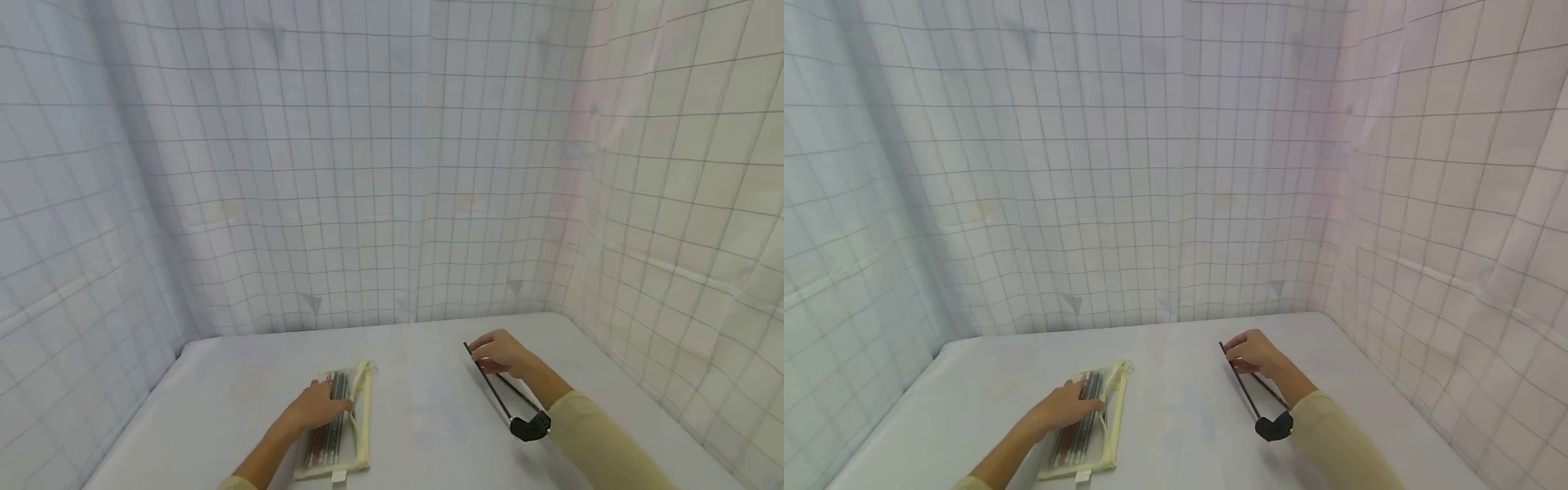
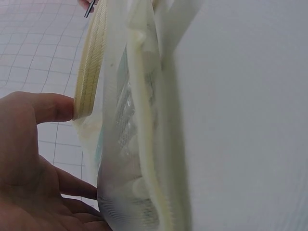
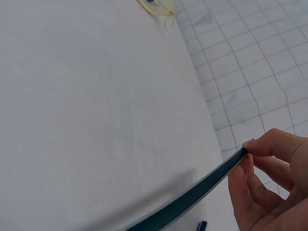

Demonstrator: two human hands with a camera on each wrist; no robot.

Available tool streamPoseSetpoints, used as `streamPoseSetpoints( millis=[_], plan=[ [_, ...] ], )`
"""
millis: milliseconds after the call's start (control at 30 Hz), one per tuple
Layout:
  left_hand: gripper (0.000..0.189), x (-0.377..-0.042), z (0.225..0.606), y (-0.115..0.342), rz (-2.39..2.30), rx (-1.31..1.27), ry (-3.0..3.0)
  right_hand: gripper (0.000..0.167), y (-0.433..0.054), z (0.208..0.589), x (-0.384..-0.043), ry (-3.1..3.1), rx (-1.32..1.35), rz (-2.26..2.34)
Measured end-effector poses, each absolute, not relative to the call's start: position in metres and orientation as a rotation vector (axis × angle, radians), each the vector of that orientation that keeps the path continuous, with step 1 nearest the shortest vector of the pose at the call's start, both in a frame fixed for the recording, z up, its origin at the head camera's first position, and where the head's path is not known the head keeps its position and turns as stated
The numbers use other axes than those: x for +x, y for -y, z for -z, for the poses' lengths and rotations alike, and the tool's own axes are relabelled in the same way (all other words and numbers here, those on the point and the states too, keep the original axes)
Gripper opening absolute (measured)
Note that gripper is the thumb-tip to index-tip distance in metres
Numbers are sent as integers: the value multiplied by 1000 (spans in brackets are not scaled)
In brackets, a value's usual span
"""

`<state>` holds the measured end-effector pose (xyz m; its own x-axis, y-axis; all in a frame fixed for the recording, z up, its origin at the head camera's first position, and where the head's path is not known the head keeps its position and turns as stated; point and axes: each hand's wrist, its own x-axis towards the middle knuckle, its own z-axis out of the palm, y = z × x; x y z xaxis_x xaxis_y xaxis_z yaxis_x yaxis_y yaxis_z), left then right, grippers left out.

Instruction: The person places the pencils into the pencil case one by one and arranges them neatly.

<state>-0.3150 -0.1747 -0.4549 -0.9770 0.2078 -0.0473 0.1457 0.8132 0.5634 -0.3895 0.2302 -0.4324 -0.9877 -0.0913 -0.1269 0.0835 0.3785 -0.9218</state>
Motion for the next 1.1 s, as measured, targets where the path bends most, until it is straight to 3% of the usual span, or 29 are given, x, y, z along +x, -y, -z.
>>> streamPoseSetpoints(
  millis=[600,1100],
  plan=[
    [80,-311,447,174,-852,278,-2874,22,-160,438,-393,-2358,6,1748],
    [77,-315,448,173,-848,257,-2881,20,-97,441,-387,-2341,-135,1669]
  ],
)
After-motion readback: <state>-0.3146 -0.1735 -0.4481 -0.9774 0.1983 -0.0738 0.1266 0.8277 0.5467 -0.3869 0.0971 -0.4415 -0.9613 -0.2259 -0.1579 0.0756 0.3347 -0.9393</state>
